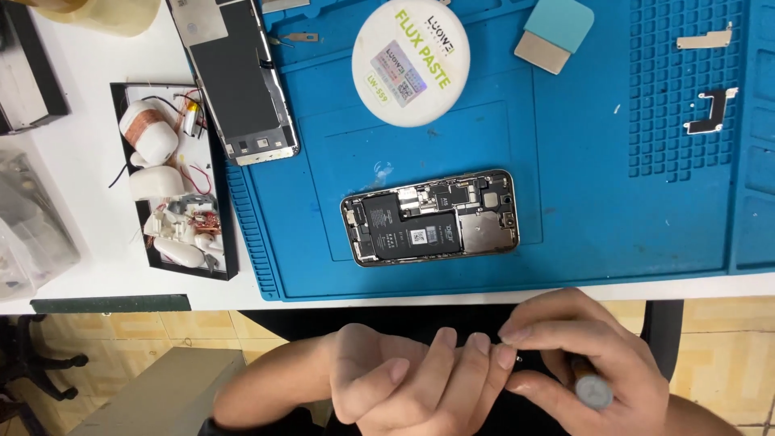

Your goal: Connecting a replacement screen to a smartphone motherboard and testing the device with a charging cable.

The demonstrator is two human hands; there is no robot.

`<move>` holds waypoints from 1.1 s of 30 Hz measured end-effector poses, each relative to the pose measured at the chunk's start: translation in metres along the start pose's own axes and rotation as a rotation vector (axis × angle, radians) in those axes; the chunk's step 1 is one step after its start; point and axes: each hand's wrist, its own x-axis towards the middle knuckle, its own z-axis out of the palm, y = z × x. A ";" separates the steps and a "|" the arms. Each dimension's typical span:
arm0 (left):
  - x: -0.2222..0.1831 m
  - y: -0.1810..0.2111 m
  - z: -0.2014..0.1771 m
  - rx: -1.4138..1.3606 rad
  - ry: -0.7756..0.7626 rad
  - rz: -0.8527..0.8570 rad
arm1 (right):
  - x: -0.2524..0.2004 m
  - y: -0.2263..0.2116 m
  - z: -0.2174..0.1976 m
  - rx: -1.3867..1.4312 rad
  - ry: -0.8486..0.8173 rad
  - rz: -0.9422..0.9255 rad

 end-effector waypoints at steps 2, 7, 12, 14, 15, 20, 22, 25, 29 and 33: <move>0.002 0.001 0.002 0.006 0.042 0.007 | 0.001 -0.004 0.004 -0.041 0.039 -0.063; 0.007 0.014 -0.009 -0.114 -0.005 0.008 | 0.005 -0.013 -0.003 -0.038 0.109 -0.170; 0.017 0.026 -0.009 -0.198 -0.220 -0.213 | 0.010 -0.020 -0.023 -0.181 0.205 -0.139; 0.036 0.031 -0.007 -0.396 -0.177 -0.410 | 0.013 -0.010 -0.040 -0.319 0.298 -0.169; 0.045 0.033 -0.007 -0.591 -0.143 -0.598 | 0.014 -0.004 -0.047 -0.441 0.390 -0.197; 0.042 0.038 -0.039 -1.557 -0.331 -0.884 | 0.051 -0.008 -0.066 -0.781 0.467 -0.203; 0.018 0.050 -0.045 -1.802 -0.372 -0.704 | 0.061 -0.003 -0.067 -0.818 0.464 -0.210; 0.012 0.052 -0.050 -2.123 -0.431 -1.101 | 0.070 0.004 -0.062 -0.899 0.444 -0.297; 0.044 0.031 -0.049 -1.216 -0.257 -0.982 | 0.074 0.010 -0.054 -0.938 0.470 -0.300; 0.022 0.036 -0.047 -0.723 -0.216 -1.102 | 0.075 0.015 -0.051 -0.979 0.498 -0.338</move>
